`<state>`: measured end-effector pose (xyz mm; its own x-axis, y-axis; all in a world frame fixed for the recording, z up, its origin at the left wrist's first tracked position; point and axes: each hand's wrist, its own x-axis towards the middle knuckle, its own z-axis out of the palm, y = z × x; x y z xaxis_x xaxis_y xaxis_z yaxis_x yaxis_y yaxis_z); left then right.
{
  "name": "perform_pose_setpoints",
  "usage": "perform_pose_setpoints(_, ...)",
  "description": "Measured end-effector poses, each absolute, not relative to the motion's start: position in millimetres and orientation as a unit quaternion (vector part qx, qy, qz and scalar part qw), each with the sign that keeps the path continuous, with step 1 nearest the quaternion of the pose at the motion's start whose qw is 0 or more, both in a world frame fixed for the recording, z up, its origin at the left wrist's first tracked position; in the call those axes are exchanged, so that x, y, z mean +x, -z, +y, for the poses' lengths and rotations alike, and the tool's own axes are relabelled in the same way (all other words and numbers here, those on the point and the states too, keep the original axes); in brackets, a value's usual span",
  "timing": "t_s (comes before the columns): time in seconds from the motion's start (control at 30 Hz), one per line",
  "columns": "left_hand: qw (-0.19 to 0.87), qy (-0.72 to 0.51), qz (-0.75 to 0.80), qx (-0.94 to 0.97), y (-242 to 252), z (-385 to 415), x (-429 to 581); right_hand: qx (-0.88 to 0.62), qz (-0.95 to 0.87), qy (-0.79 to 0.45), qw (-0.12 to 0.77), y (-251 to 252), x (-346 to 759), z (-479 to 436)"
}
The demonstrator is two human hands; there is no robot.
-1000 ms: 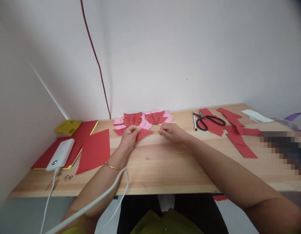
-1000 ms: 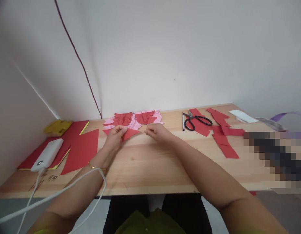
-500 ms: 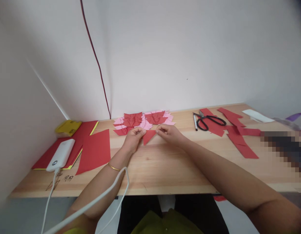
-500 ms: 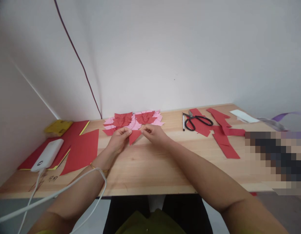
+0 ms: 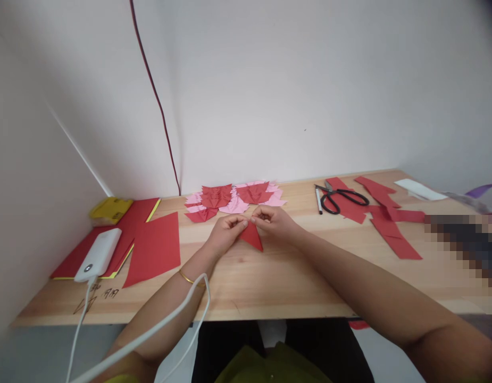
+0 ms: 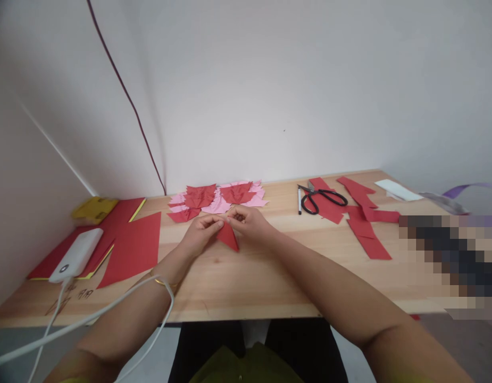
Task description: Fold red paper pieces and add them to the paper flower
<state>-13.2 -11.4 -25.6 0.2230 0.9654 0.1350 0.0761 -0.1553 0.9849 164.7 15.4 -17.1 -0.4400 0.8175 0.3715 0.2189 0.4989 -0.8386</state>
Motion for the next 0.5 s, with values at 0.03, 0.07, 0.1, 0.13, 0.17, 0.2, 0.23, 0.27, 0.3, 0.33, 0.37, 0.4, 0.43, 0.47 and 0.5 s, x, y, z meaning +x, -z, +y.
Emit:
perform_pose_setpoints(0.03,0.492,-0.458,0.428,0.604,26,-12,-12,-0.341,-0.765,-0.360,0.412,17,163,14)
perform_pose_setpoints(0.07,0.495,-0.464,0.430,0.596,26,-12,-10,-0.344,-0.765,-0.350,0.418,18,161,13)
perform_pose_setpoints(0.1,0.496,-0.474,0.431,0.586,26,-13,-8,-0.346,-0.764,-0.342,0.423,18,160,11)
perform_pose_setpoints(0.13,0.498,-0.485,0.432,0.575,26,-13,-7,-0.345,-0.765,-0.336,0.427,18,158,10)
perform_pose_setpoints(0.17,0.502,-0.495,0.432,0.563,26,-13,-5,-0.342,-0.767,-0.332,0.430,18,156,9)
perform_pose_setpoints(0.2,0.506,-0.504,0.430,0.553,27,-13,-4,-0.339,-0.768,-0.329,0.432,18,155,8)
perform_pose_setpoints(0.23,0.512,-0.510,0.427,0.544,27,-13,-3,-0.338,-0.768,-0.327,0.435,17,154,8)
perform_pose_setpoints(0.27,0.518,-0.514,0.423,0.537,28,-12,-3,-0.338,-0.766,-0.325,0.439,16,154,8)
perform_pose_setpoints(0.3,0.524,-0.515,0.419,0.533,28,-12,-2,-0.341,-0.761,-0.324,0.446,15,154,8)
perform_pose_setpoints(0.33,0.526,-0.515,0.418,0.533,29,-12,-2,-0.346,-0.753,-0.326,0.455,15,155,8)
perform_pose_setpoints(0.37,0.525,-0.513,0.419,0.534,29,-12,-3,-0.351,-0.742,-0.332,0.465,14,156,9)
perform_pose_setpoints(0.4,0.523,-0.512,0.420,0.537,29,-12,-3,-0.355,-0.730,-0.341,0.474,14,158,11)
perform_pose_setpoints(0.43,0.519,-0.511,0.422,0.540,29,-12,-4,-0.358,-0.717,-0.353,0.483,14,161,13)
perform_pose_setpoints(0.47,0.514,-0.510,0.423,0.544,30,-12,-6,-0.362,-0.704,-0.366,0.490,14,164,16)
perform_pose_setpoints(0.5,0.508,-0.509,0.424,0.550,30,-11,-7,-0.365,-0.687,-0.379,0.501,15,168,20)
